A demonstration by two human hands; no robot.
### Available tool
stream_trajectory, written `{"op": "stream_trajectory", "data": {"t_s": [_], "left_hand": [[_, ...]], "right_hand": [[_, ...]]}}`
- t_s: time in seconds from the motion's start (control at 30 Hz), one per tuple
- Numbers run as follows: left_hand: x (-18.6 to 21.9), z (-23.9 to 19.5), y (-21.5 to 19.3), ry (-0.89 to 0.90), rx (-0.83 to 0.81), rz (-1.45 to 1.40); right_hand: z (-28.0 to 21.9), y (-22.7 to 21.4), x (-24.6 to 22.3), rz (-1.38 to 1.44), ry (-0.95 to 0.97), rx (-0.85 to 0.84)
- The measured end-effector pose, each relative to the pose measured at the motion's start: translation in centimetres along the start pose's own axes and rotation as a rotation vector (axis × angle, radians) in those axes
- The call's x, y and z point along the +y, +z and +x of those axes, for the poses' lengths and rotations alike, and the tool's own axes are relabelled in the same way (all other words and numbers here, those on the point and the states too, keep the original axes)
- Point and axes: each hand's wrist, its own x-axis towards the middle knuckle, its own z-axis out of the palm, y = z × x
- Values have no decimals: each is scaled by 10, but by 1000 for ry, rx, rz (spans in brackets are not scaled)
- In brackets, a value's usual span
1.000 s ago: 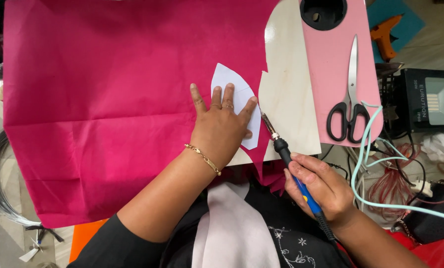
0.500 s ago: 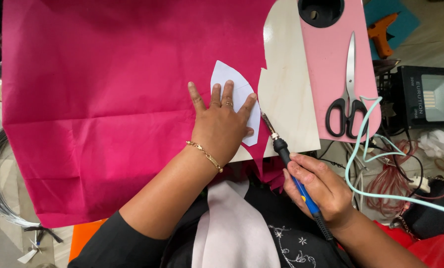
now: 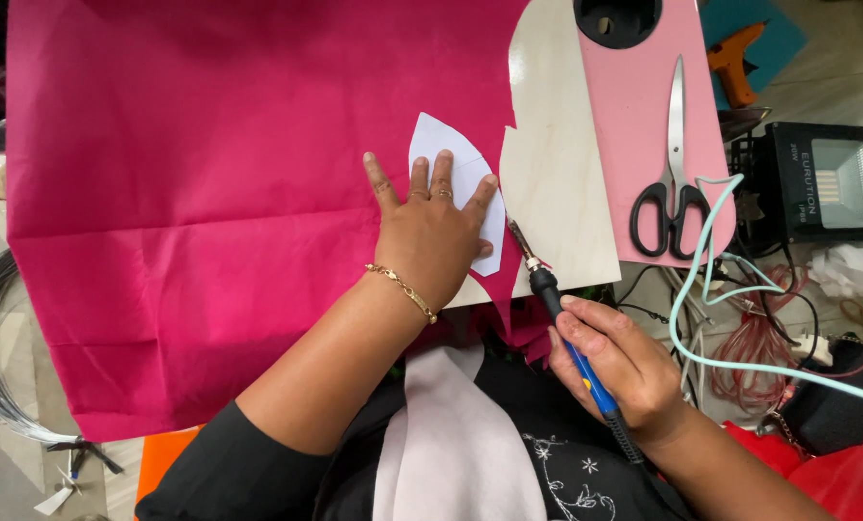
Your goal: Using a heat tool to cut leaf-shaped pieces from pink synthetic fabric by tracing a paper template.
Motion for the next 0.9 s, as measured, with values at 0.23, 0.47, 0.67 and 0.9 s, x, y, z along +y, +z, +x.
{"op": "stream_trajectory", "data": {"t_s": [0.23, 0.47, 0.67, 0.9], "left_hand": [[0, -1, -4, 1, -14, -21], [0, -1, -4, -6, -24, -22], [0, -2, -7, -11, -49, -28], [0, -1, -7, -25, -48, -52]], "right_hand": [[0, -1, -4, -8, -6, 6], [-1, 0, -7, -32, 1, 4], [-2, 0, -10, -53, 5, -13], [-2, 0, -16, -86, 6, -8]]}}
